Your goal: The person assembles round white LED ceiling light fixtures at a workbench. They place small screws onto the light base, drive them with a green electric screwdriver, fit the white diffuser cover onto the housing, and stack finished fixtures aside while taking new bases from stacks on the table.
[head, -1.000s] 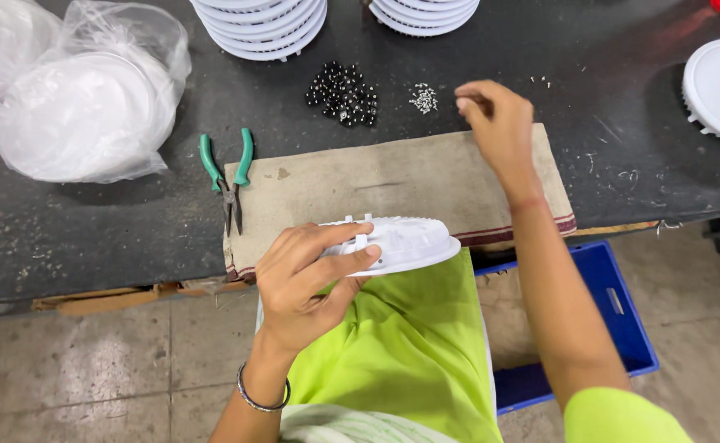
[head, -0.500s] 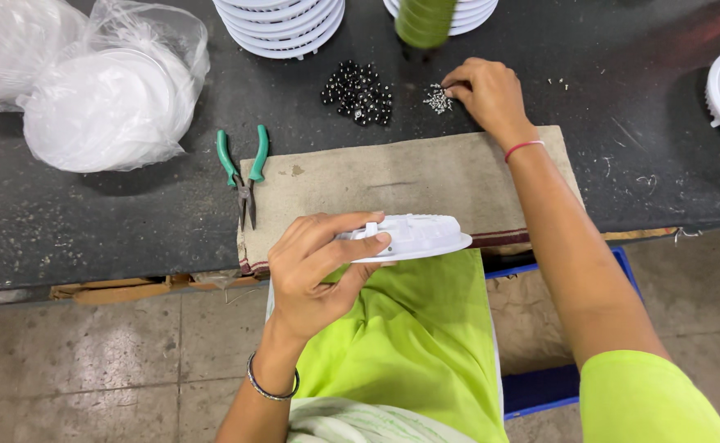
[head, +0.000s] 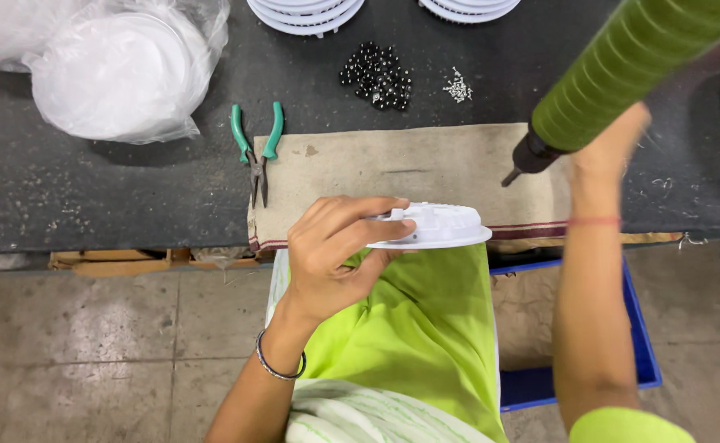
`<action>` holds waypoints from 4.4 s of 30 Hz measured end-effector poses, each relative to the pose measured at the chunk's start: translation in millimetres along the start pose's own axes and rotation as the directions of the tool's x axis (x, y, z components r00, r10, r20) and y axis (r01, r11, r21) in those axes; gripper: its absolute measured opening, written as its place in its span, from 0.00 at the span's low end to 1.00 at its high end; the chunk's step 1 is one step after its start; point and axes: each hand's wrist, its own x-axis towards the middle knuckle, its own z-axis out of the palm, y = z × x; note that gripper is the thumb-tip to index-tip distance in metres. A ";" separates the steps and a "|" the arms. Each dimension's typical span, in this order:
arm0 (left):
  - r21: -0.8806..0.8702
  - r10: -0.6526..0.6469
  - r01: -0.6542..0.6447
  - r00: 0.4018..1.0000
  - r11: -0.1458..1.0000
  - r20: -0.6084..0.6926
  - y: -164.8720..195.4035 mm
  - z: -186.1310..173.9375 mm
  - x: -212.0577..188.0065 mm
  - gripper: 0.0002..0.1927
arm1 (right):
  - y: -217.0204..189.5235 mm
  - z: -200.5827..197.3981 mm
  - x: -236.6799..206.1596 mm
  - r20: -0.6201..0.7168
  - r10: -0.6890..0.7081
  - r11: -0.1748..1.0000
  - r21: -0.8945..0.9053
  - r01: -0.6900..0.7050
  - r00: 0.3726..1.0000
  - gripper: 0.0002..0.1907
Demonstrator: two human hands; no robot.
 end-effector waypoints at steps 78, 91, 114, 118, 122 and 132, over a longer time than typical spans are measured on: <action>0.065 -0.021 0.025 0.998 0.998 -0.051 6.2 8.7 2.5 0.23 | -284.3 -1.4 -7.2 0.287 -0.047 0.645 0.740 -0.191 0.957 0.13; 0.075 -0.031 0.035 0.998 0.997 -0.054 8.4 8.0 5.3 0.23 | -289.8 4.3 -6.6 0.279 -0.014 0.627 0.750 -0.209 0.960 0.12; 0.171 -0.093 0.095 0.995 0.981 -0.018 19.0 7.1 4.4 0.26 | -252.8 22.1 35.3 0.203 0.024 0.546 0.817 -0.183 0.979 0.07; 0.042 -0.201 0.207 0.973 0.978 -0.117 4.3 6.1 1.5 0.19 | -207.4 44.2 60.2 0.144 -0.055 0.712 0.699 -0.062 0.988 0.15; -0.232 -0.348 0.294 0.904 0.927 -0.248 -21.7 2.4 -1.0 0.17 | -173.0 34.4 45.7 0.056 -0.131 0.852 0.517 0.083 0.990 0.18; -0.759 -0.721 0.392 0.678 0.520 -0.144 -53.1 37.5 -20.1 0.22 | -152.9 60.2 -69.8 0.313 0.241 0.856 0.378 -0.353 0.919 0.21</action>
